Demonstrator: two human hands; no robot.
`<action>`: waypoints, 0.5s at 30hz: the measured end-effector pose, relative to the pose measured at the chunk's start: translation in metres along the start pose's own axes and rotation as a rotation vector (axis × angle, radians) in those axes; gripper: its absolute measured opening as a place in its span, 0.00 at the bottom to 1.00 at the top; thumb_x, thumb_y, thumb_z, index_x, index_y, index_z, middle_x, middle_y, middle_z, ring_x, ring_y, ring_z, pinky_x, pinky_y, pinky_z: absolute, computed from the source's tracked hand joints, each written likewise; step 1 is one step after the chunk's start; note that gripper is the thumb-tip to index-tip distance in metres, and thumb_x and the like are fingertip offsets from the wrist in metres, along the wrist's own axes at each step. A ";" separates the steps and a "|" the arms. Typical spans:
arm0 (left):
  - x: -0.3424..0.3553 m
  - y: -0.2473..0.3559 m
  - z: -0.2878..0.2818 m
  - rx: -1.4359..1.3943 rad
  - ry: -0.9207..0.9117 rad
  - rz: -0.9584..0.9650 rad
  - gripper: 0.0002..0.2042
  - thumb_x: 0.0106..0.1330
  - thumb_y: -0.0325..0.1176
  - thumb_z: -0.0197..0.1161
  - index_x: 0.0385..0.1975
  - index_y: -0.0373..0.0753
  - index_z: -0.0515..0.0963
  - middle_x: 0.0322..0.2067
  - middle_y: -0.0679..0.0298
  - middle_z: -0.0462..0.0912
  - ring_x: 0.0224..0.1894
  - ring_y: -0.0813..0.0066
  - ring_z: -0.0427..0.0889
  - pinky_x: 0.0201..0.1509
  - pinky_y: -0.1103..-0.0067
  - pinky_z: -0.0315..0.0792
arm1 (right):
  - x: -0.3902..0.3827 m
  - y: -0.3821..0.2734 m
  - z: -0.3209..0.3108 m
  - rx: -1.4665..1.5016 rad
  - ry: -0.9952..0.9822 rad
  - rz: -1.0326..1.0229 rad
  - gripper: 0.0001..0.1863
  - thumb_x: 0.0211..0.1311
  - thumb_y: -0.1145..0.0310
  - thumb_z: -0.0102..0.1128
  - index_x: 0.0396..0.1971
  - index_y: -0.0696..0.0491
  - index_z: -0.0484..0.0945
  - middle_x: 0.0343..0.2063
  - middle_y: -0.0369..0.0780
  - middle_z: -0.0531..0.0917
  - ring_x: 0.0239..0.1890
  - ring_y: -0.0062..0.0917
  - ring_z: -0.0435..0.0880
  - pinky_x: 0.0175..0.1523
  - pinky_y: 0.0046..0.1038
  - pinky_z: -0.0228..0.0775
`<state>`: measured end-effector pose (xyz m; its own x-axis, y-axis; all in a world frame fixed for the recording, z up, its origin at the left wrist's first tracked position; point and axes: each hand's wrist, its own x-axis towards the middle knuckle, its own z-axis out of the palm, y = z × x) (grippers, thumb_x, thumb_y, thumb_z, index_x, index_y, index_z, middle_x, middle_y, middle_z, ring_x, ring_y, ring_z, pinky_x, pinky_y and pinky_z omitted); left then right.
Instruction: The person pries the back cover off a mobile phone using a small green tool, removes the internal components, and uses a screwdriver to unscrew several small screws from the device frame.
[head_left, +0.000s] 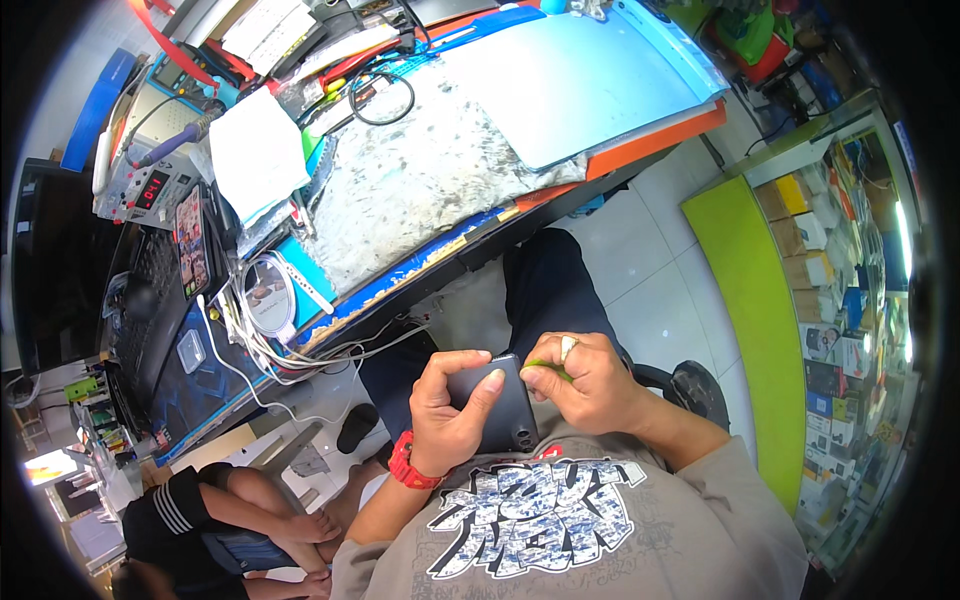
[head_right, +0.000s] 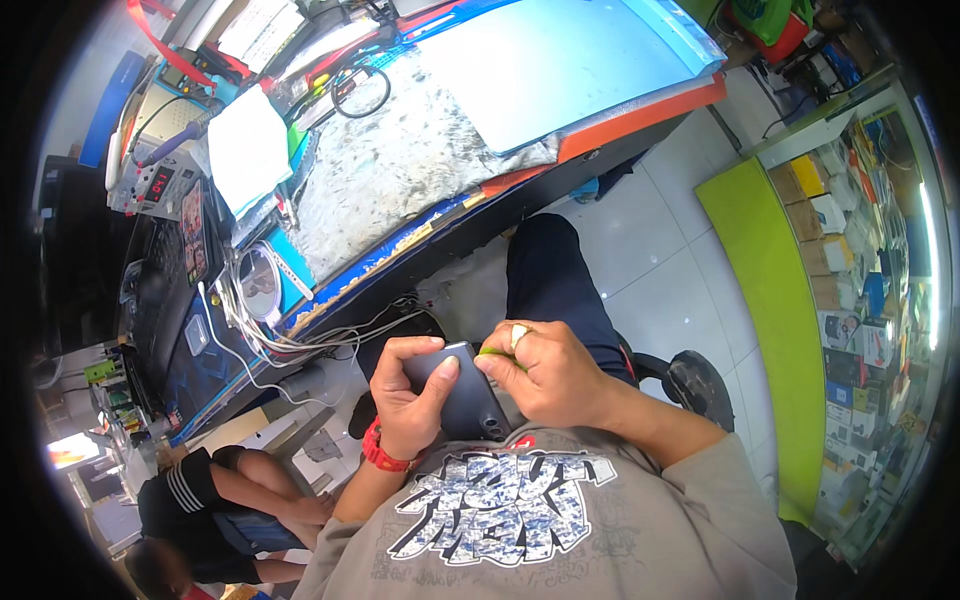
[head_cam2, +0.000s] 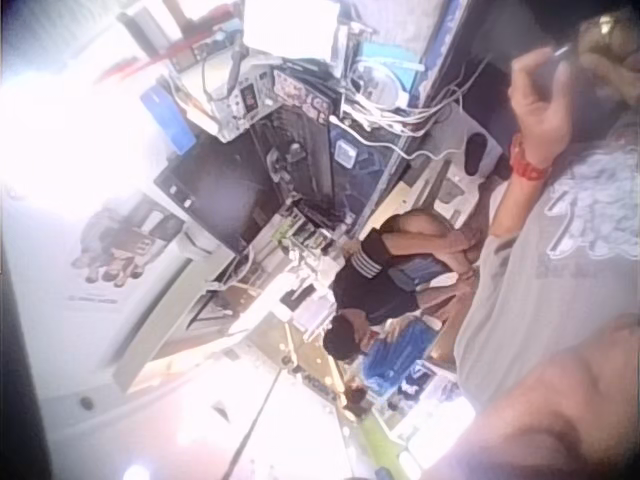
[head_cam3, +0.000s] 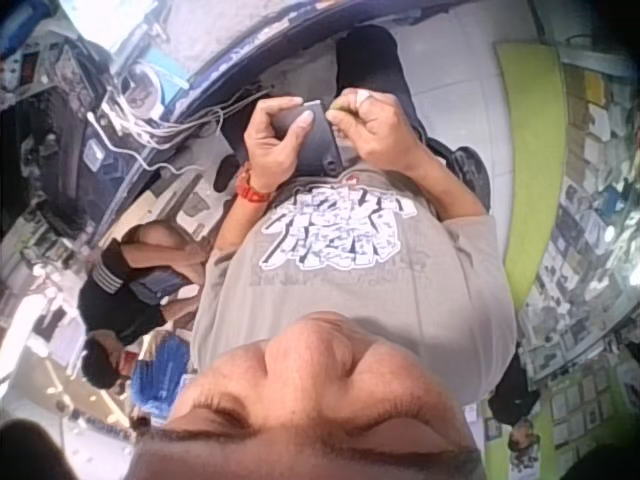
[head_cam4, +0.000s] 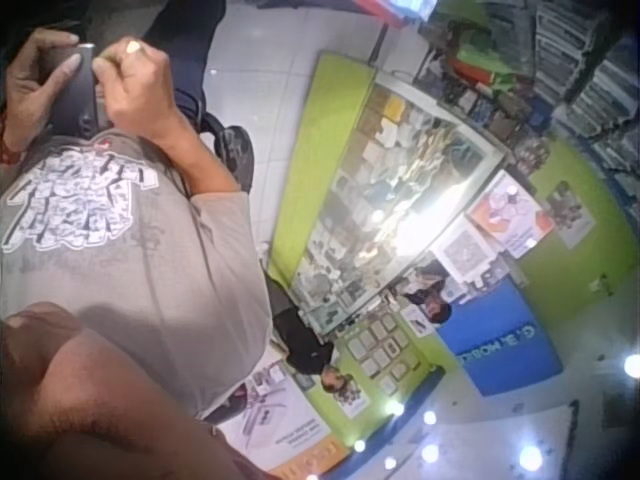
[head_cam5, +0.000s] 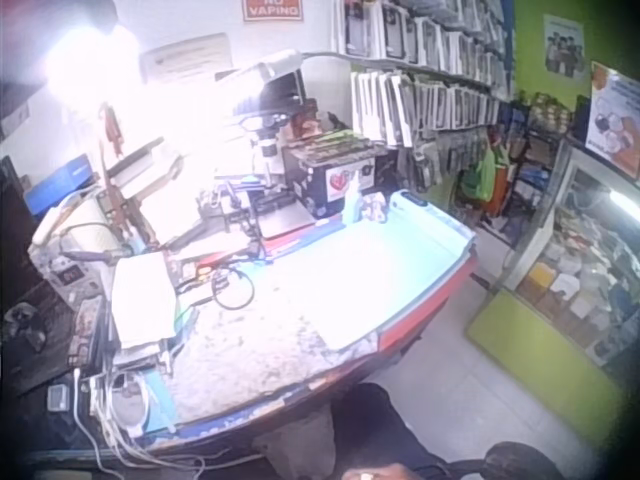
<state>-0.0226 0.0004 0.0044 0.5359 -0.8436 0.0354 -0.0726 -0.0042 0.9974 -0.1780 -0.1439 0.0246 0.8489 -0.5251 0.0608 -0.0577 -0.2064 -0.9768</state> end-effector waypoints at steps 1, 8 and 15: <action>0.000 -0.003 -0.001 0.009 -0.004 0.001 0.12 0.67 0.25 0.73 0.47 0.34 0.80 0.43 0.58 0.88 0.42 0.75 0.86 0.47 0.80 0.77 | 0.001 -0.001 0.000 -0.020 0.000 -0.006 0.04 0.66 0.77 0.66 0.32 0.62 0.82 0.26 0.47 0.84 0.24 0.37 0.84 0.31 0.33 0.73; -0.003 -0.010 -0.006 0.002 0.010 -0.038 0.12 0.67 0.26 0.73 0.47 0.35 0.80 0.43 0.59 0.87 0.44 0.75 0.85 0.48 0.79 0.77 | 0.010 -0.006 -0.001 0.053 -0.052 0.132 0.08 0.68 0.75 0.66 0.31 0.64 0.81 0.22 0.47 0.84 0.22 0.35 0.84 0.29 0.33 0.72; -0.008 -0.008 -0.002 -0.037 0.061 -0.027 0.10 0.68 0.25 0.72 0.45 0.34 0.81 0.41 0.61 0.86 0.40 0.79 0.85 0.45 0.81 0.77 | -0.020 0.009 0.028 0.082 0.059 0.132 0.08 0.75 0.72 0.61 0.35 0.62 0.81 0.26 0.45 0.82 0.26 0.35 0.84 0.34 0.34 0.73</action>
<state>-0.0241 0.0080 -0.0040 0.5879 -0.8088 0.0115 -0.0270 -0.0054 0.9996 -0.1809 -0.1118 0.0084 0.8042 -0.5913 -0.0594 -0.1216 -0.0658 -0.9904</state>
